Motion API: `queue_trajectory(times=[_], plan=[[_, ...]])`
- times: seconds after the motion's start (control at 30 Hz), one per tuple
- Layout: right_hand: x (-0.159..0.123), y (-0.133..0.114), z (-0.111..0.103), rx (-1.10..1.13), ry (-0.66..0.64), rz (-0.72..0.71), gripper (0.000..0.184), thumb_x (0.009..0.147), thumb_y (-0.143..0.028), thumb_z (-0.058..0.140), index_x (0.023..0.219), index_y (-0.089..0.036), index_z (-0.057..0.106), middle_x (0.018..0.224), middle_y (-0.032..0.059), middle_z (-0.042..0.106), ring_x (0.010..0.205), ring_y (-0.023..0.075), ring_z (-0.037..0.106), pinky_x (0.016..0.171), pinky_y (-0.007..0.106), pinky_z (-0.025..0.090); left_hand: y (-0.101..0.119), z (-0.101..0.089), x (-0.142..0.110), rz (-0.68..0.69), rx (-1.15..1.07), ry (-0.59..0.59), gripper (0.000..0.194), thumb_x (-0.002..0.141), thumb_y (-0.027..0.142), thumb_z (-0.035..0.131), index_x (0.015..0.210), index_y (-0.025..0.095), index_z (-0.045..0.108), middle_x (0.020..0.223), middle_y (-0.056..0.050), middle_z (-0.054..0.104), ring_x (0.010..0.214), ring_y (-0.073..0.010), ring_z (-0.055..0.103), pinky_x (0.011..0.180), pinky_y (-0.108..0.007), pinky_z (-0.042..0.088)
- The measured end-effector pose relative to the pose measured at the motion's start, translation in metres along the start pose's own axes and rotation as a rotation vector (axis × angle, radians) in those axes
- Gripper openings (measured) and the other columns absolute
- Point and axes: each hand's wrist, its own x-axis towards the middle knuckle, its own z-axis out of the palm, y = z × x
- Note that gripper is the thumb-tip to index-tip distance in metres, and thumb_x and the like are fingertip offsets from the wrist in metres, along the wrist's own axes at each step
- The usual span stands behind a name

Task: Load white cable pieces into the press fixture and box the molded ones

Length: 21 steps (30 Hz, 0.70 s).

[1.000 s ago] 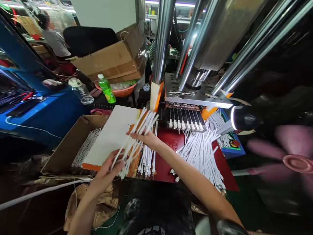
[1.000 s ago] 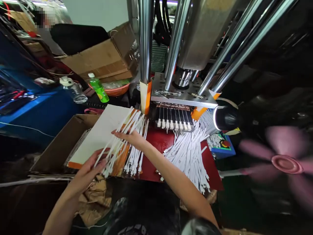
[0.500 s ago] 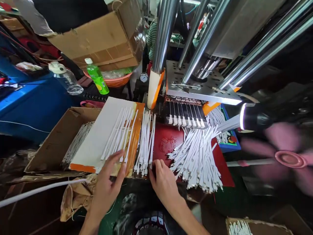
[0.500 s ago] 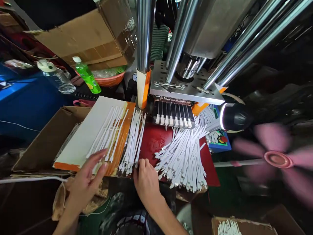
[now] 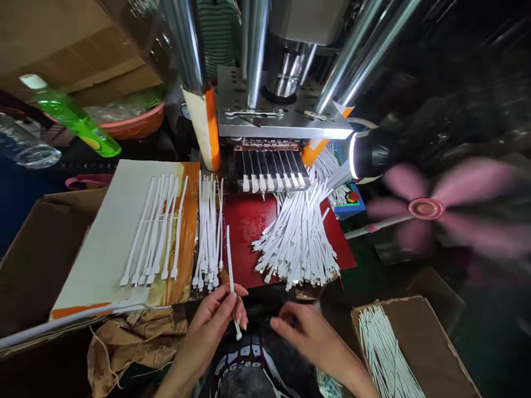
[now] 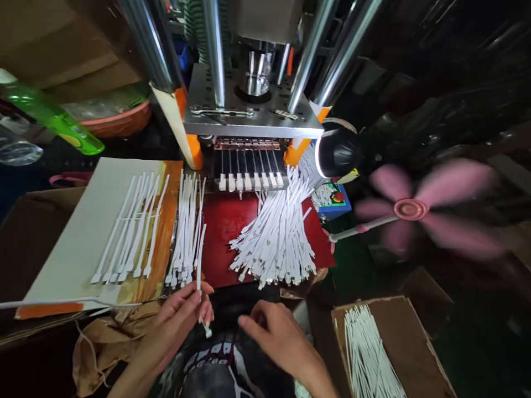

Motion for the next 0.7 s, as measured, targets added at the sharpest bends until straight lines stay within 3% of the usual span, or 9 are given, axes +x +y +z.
queue_trajectory(times=[0.1,0.2,0.3,0.4,0.47,0.53,0.6,0.67,0.7], plan=[[0.019,0.03,0.016,0.471,0.195,0.048,0.058,0.089,-0.077,0.051,0.083,-0.02,0.059,0.066,-0.0022,0.055,0.049,0.0118,0.05,0.046,0.023,0.038,-0.003,0.003,0.004,0.008,0.378,-0.055,0.036,0.098,0.053,0.061,0.102,0.019,0.075,0.067,0.001,0.066,0.067,-0.0138,0.063,0.071,-0.025,0.048],[0.028,0.043,0.041,0.76,0.286,-0.011,0.062,0.087,-0.081,0.051,0.084,-0.02,0.057,0.059,-0.0062,0.047,0.043,0.009,0.041,0.043,0.021,0.034,-0.007,0.007,0.01,0.005,0.612,-0.075,0.044,0.098,0.056,0.058,0.109,0.017,0.076,0.08,-0.004,0.075,0.072,-0.0177,0.069,0.073,-0.029,0.052],[0.015,0.046,0.062,0.608,0.19,-0.188,0.051,0.095,-0.066,0.052,0.077,-0.019,0.059,0.055,-0.0056,0.046,0.046,0.009,0.039,0.047,0.022,0.031,-0.012,0.015,0.019,-0.103,0.536,-0.12,0.049,0.092,0.059,0.066,0.11,0.015,0.077,0.096,-0.01,0.082,0.083,-0.0228,0.076,0.084,-0.034,0.057],[-0.001,0.048,0.069,0.279,-0.016,-0.398,0.034,0.088,-0.031,0.064,0.06,-0.018,0.051,0.054,-0.0059,0.043,0.054,0.0084,0.039,0.057,0.024,0.027,-0.015,0.024,0.024,-0.258,0.207,-0.144,0.051,0.081,0.059,0.079,0.104,0.014,0.079,0.092,-0.012,0.083,0.08,-0.0229,0.078,0.084,-0.035,0.059],[-0.006,0.049,0.061,0.148,-0.141,-0.459,0.037,0.077,-0.013,0.066,0.053,-0.017,0.038,0.052,-0.0083,0.033,0.052,0.0068,0.032,0.057,0.025,0.023,-0.014,0.03,0.022,-0.322,0.026,-0.134,0.051,0.075,0.058,0.086,0.1,0.013,0.08,0.082,-0.01,0.082,0.068,-0.0196,0.076,0.072,-0.03,0.059],[-0.006,0.046,0.042,0.051,-0.265,-0.451,0.038,0.072,-0.005,0.066,0.051,-0.017,0.036,0.05,-0.0096,0.029,0.049,0.0056,0.028,0.054,0.024,0.021,-0.012,0.032,0.015,-0.333,-0.042,-0.136,0.049,0.072,0.057,0.088,0.095,0.013,0.08,0.071,-0.007,0.079,0.058,-0.0164,0.072,0.062,-0.026,0.057],[-0.004,0.037,0.016,-0.01,-0.365,-0.417,0.028,0.075,-0.009,0.071,0.056,-0.017,0.052,0.053,-0.0096,0.037,0.048,0.0055,0.032,0.051,0.023,0.022,-0.009,0.032,0.006,-0.295,0.004,-0.135,0.046,0.076,0.057,0.085,0.093,0.015,0.079,0.063,-0.004,0.075,0.053,-0.0149,0.068,0.058,-0.025,0.054],[0.001,0.022,-0.008,0.032,-0.37,-0.42,0.012,0.075,-0.025,0.082,0.078,-0.019,0.072,0.066,-0.0066,0.054,0.055,0.0077,0.045,0.052,0.02,0.029,-0.006,0.029,-0.005,-0.228,0.128,-0.136,0.043,0.082,0.057,0.08,0.093,0.016,0.079,0.059,-0.002,0.072,0.052,-0.0147,0.067,0.058,-0.025,0.053],[0.004,0.013,-0.016,0.113,-0.316,-0.44,0.026,0.074,-0.035,0.086,0.092,-0.02,0.076,0.076,-0.0038,0.06,0.062,0.0097,0.051,0.055,0.02,0.034,-0.005,0.027,-0.009,-0.192,0.209,-0.143,0.043,0.085,0.058,0.076,0.094,0.016,0.079,0.059,-0.002,0.072,0.053,-0.0152,0.068,0.059,-0.025,0.053]])
